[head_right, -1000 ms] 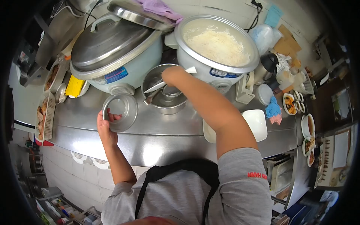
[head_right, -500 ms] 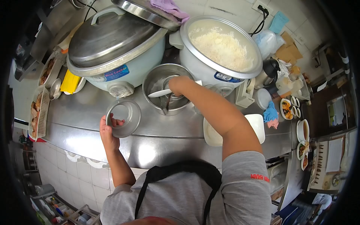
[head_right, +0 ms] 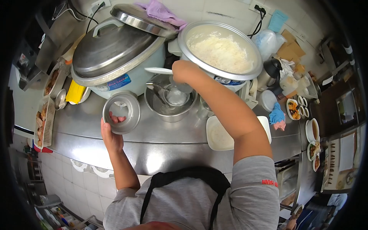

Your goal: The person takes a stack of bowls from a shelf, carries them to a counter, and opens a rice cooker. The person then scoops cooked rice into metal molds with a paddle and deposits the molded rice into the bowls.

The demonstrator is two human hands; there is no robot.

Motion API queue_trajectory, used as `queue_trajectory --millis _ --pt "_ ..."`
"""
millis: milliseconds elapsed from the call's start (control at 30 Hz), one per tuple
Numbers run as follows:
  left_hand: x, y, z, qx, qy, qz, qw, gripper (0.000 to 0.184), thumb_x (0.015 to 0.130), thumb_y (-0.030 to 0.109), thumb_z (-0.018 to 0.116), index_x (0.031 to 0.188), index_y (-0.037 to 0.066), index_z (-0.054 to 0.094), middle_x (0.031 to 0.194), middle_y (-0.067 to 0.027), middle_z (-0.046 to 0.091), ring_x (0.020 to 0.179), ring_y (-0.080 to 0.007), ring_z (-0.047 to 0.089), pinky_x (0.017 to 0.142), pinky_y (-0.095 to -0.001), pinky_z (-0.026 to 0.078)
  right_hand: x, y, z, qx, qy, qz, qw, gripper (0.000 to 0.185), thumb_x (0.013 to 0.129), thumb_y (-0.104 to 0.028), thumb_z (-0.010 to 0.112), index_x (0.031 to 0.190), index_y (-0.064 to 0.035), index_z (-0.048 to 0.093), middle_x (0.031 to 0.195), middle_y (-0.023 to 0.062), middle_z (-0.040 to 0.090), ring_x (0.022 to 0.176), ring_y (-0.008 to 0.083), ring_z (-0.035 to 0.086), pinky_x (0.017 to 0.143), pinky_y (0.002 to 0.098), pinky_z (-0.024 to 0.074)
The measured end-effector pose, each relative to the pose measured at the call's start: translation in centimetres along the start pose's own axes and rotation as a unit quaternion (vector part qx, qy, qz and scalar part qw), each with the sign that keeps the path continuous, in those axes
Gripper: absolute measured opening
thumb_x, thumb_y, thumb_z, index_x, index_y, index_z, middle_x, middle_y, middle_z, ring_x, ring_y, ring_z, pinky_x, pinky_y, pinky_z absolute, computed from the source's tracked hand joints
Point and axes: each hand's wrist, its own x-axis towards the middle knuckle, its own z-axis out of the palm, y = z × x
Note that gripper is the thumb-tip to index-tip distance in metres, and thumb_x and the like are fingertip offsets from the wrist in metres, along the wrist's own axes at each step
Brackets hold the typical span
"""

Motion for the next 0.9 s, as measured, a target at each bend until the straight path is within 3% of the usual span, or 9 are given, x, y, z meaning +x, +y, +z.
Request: queue_trajectory --millis 167,333,500,600,700,733,800,833,900 --pt "2.5 -1.0 3.3 -0.026 -0.017 0.034 0.999 0.038 0.078 0.017 0.056 0.108 0.003 0.038 0.088 -0.0067 0.050 0.083 -0.0197 0.054 0.083 -0.0345 0.040 -0.8 1.9 1.3 0.075 0.087 -0.017 0.993 0.022 0.068 -0.012 0.054 0.086 -0.0025 0.061 0.084 0.0160 0.061 0.078 0.0282 0.059 0.068 0.0373 0.0470" --pt "4.5 -2.6 7.9 0.162 -0.014 0.080 0.983 0.051 0.072 0.006 0.062 0.113 0.000 0.033 0.107 -0.0127 0.044 0.095 -0.0166 0.044 0.086 -0.0300 0.035 -2.5 2.1 0.5 0.062 0.111 -0.010 0.992 0.023 0.068 -0.012 0.053 0.089 -0.0024 0.058 0.085 0.0163 0.060 0.080 0.0296 0.058 0.071 0.0382 0.0462" --pt "5.1 -5.3 8.6 0.463 -0.038 0.241 0.852 0.057 0.069 0.008 0.065 0.113 -0.004 0.031 0.105 -0.0140 0.042 0.096 -0.0205 0.044 0.085 -0.0308 0.035 -4.8 2.9 -1.4 0.100 0.189 0.010 0.977 0.023 0.067 -0.014 0.054 0.086 -0.0018 0.058 0.083 0.0172 0.060 0.078 0.0309 0.058 0.070 0.0386 0.0460" --pt "5.1 -6.2 9.6 0.371 -0.040 0.137 0.917 0.059 0.068 0.010 0.066 0.113 -0.003 0.031 0.106 -0.0134 0.042 0.095 -0.0212 0.045 0.085 -0.0303 0.035 -6.1 3.9 -3.4 0.195 0.237 0.015 0.951 0.024 0.066 -0.016 0.055 0.084 0.0002 0.058 0.079 0.0171 0.060 0.075 0.0293 0.059 0.068 0.0373 0.0460" --pt "5.8 -6.8 11.7 0.041 -0.044 -0.040 0.997 0.041 0.078 0.014 0.056 0.110 0.000 0.034 0.104 -0.0115 0.046 0.097 -0.0230 0.048 0.088 -0.0349 0.037 -6.4 4.9 -5.2 0.485 0.184 -0.008 0.855 0.027 0.067 -0.020 0.057 0.083 0.0019 0.057 0.075 0.0164 0.059 0.072 0.0264 0.059 0.066 0.0363 0.0453" --pt "6.0 -6.9 12.5 -0.067 -0.037 -0.096 0.992 0.034 0.082 0.014 0.053 0.108 0.001 0.036 0.102 -0.0110 0.047 0.098 -0.0232 0.049 0.088 -0.0368 0.037 -5.9 4.9 -5.3 0.494 0.174 -0.015 0.852 0.029 0.067 -0.021 0.057 0.083 0.0021 0.057 0.074 0.0159 0.059 0.071 0.0252 0.059 0.064 0.0355 0.0452" --pt "7.2 -7.2 13.9 -0.140 -0.093 -0.131 0.977 0.035 0.088 0.022 0.041 0.115 0.001 0.035 0.112 -0.0136 0.047 0.105 -0.0275 0.047 0.090 -0.0419 0.038 -4.0 5.1 -4.9 0.513 0.152 -0.029 0.845 0.032 0.067 -0.025 0.059 0.084 0.0024 0.057 0.073 0.0149 0.058 0.067 0.0227 0.058 0.061 0.0340 0.0452" --pt "7.7 -6.7 15.2 -0.183 -0.113 -0.149 0.965 0.037 0.089 0.024 0.039 0.117 0.001 0.034 0.115 -0.0145 0.045 0.107 -0.0279 0.046 0.090 -0.0420 0.038 -2.7 5.8 -4.8 0.391 0.267 -0.095 0.876 0.040 0.068 -0.034 0.061 0.085 0.0021 0.057 0.072 0.0153 0.058 0.064 0.0212 0.058 0.058 0.0328 0.0452" --pt "9.3 -6.4 16.9 -0.218 -0.124 -0.167 0.954 0.042 0.090 0.027 0.033 0.123 0.001 0.031 0.125 -0.0161 0.039 0.113 -0.0289 0.042 0.090 -0.0419 0.038 -2.1 8.4 -6.5 0.375 0.299 -0.047 0.876 0.045 0.072 -0.043 0.057 0.087 -0.0005 0.055 0.068 0.0098 0.055 0.057 0.0137 0.051 0.049 0.0285 0.0403"
